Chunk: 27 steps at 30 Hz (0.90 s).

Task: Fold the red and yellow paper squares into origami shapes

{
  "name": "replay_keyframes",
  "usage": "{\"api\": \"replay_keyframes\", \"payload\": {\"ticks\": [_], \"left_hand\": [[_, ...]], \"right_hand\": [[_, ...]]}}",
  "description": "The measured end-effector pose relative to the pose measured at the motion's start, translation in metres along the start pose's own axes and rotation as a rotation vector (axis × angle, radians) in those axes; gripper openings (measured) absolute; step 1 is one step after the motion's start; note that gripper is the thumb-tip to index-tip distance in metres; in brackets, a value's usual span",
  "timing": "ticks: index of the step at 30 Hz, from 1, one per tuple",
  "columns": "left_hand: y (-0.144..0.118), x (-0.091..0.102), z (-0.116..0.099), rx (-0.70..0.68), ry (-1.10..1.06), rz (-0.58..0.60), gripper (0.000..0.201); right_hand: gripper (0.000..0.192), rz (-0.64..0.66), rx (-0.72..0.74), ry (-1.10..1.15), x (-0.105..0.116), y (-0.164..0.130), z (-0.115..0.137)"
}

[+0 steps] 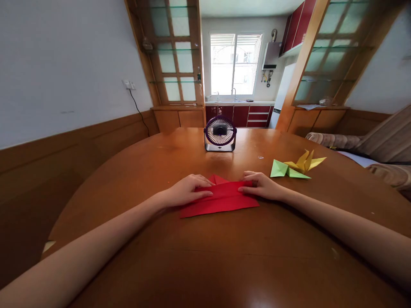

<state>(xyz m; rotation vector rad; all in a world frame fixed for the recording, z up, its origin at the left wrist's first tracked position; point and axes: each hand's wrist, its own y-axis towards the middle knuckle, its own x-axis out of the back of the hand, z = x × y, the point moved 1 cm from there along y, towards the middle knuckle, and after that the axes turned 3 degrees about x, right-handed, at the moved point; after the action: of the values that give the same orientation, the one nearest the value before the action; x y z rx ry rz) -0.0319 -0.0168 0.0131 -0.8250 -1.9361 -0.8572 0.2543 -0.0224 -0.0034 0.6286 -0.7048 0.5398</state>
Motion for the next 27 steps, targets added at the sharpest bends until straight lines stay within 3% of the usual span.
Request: {"api": "replay_keyframes", "payload": {"ticks": [6,18,27], "left_hand": [[-0.001,0.0,0.01,-0.024,0.07,-0.063,0.022],[0.0,0.001,-0.008,0.061,0.424,-0.02,0.026],[0.001,-0.009,-0.001,0.08,0.472,-0.099,0.019]], "right_hand": [[0.034,-0.021,0.004,-0.047,-0.001,0.001,0.0],[0.035,-0.037,0.012,-0.125,-0.004,0.003,-0.003],[0.022,-0.028,0.041,-0.295,-0.006,0.003,0.003]]}}
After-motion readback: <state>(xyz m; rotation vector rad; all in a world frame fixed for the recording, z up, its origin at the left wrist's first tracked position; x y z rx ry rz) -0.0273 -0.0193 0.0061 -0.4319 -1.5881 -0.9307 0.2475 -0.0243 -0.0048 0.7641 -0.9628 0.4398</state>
